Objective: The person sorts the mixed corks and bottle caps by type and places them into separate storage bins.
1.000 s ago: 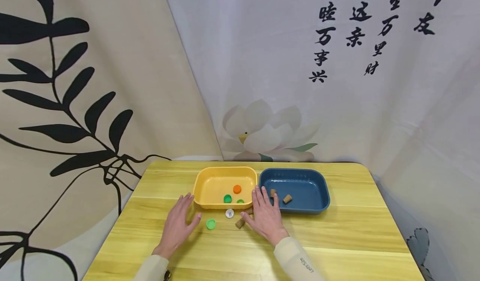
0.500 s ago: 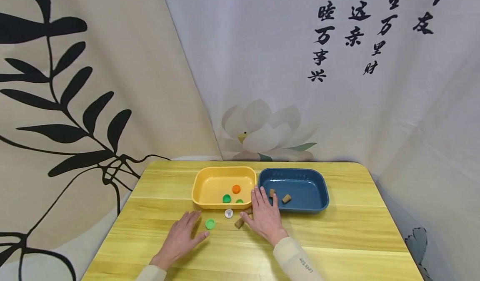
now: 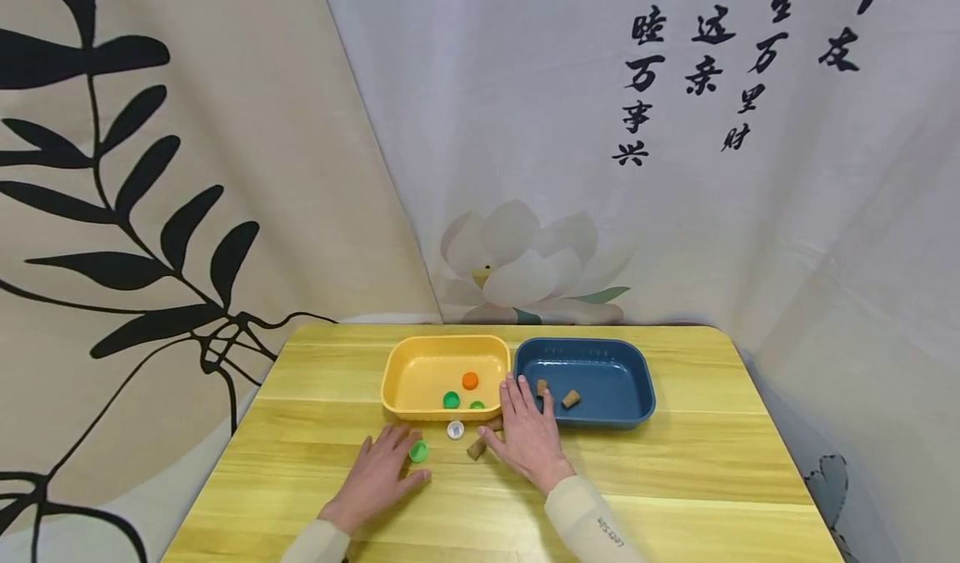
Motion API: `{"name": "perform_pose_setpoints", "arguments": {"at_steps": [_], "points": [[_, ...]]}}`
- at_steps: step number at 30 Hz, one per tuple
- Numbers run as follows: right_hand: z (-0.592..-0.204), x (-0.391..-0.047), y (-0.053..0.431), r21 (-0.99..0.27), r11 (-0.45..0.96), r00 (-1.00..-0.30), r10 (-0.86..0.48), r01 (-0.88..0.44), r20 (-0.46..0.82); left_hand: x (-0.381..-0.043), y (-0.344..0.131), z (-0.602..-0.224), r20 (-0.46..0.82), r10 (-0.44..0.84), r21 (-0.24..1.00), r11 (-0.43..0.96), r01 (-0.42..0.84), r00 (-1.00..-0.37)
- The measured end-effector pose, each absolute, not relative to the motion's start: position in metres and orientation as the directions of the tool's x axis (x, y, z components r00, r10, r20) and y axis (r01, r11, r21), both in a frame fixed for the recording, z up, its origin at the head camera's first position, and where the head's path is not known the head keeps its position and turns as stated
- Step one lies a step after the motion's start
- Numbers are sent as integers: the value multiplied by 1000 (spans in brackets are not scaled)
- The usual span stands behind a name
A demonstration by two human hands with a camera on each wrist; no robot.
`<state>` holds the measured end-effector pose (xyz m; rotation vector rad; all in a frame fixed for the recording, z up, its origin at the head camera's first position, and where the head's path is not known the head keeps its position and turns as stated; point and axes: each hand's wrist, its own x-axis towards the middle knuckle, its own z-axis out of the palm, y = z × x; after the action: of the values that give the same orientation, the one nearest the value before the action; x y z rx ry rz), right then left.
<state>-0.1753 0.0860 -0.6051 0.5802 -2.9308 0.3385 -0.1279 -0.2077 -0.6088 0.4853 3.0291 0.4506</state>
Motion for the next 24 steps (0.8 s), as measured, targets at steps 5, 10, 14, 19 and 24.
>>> {"name": "perform_pose_setpoints", "arguments": {"at_steps": [5, 10, 14, 19, 24], "points": [[-604, -175, 86, -188, 902, -919, -362, -388, 160, -131, -205, -609, 35, 345, 268, 901, 341, -938], [-603, -174, 86, -183, 905, -921, -361, -384, 147, -131, -205, -611, 122, 389, 223, 886, 407, -913], [-604, -174, 86, -183, 906, -922, -361, -382, 139, -130, -206, -613, 182, 413, 170, 881, 442, -892], [-605, -175, 87, -189, 905, -923, -361, -382, 136, -126, -205, -612, 216, 408, 167, 880, 445, -887], [-605, -175, 88, -194, 904, -922, -360, -382, 140, -120, -203, -608, 269, 383, 209, 872, 442, -884]]}}
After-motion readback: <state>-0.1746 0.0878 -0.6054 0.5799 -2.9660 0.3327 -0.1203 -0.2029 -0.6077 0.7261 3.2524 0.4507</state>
